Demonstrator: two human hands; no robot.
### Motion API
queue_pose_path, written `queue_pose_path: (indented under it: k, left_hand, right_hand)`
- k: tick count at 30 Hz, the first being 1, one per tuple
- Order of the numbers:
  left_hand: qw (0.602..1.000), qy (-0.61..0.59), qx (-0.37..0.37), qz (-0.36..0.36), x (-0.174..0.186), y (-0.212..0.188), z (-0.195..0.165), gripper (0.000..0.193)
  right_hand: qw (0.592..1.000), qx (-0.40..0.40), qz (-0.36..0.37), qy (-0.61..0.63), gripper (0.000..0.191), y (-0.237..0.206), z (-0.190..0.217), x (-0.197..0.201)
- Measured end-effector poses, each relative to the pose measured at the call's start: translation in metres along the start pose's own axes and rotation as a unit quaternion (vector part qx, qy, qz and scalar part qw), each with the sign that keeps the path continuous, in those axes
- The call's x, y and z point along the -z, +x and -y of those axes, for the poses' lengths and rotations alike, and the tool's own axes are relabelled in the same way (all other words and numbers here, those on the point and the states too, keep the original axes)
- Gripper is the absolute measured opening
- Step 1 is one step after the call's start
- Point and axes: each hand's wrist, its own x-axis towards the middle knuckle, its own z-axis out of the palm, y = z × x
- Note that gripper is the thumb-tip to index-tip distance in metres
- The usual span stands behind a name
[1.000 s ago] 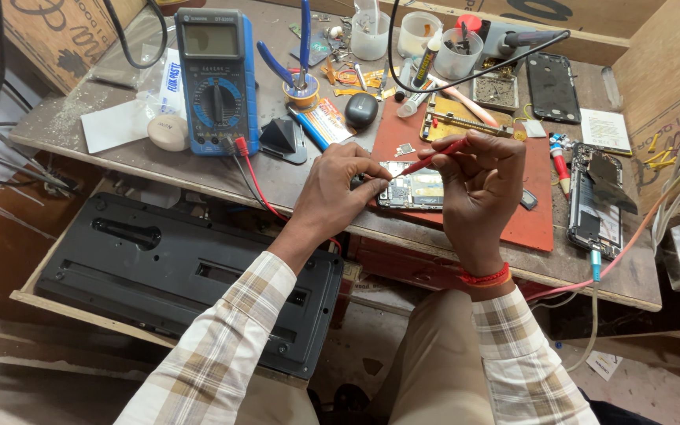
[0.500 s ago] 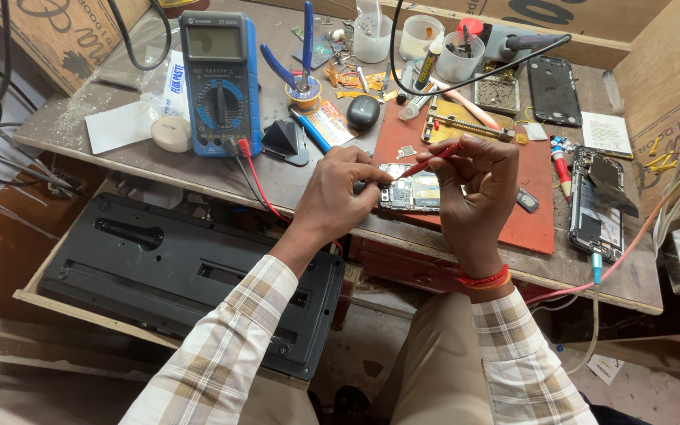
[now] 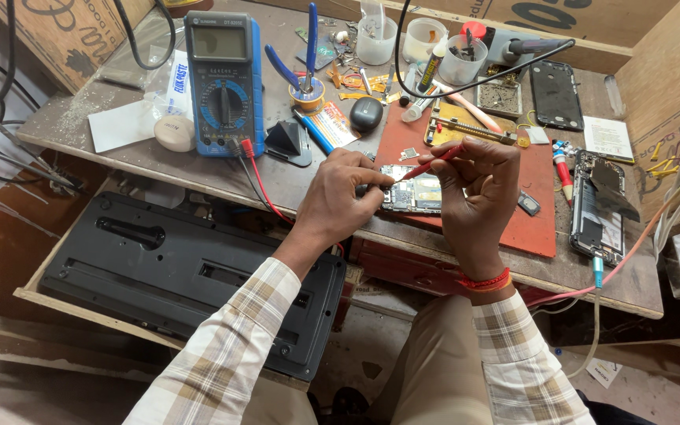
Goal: The person uses a multimeter to test points on a disassembled mobile phone motherboard. They hold the board with one hand and probe various components with the multimeter leads in the other hand.
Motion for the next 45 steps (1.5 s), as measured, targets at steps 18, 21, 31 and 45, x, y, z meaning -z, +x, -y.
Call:
queue_pose_path:
  k: [18, 21, 31, 45]
  left_hand:
    - [1.0, 0.002, 0.009, 0.002, 0.001, 0.0007, -0.0028, 0.02]
    - [1.0, -0.001, 0.002, 0.0, 0.0012, -0.0002, -0.0031, 0.02]
    - [1.0, 0.002, 0.0, 0.0, 0.0007, 0.0007, -0.0022, 0.02]
    - [1.0, 0.005, -0.001, 0.001, 0.0004, 0.0003, -0.0023, 0.02]
  right_hand:
    - [1.0, 0.016, -0.011, 0.009, 0.034, -0.0021, 0.0006, 0.0]
    - [1.0, 0.018, -0.01, 0.001, 0.035, -0.0025, 0.0002, -0.0001]
    - [1.0, -0.003, -0.003, -0.005, 0.034, -0.0011, -0.0003, -0.0005]
    - [1.0, -0.005, -0.001, -0.001, 0.035, -0.0024, 0.0015, -0.0002]
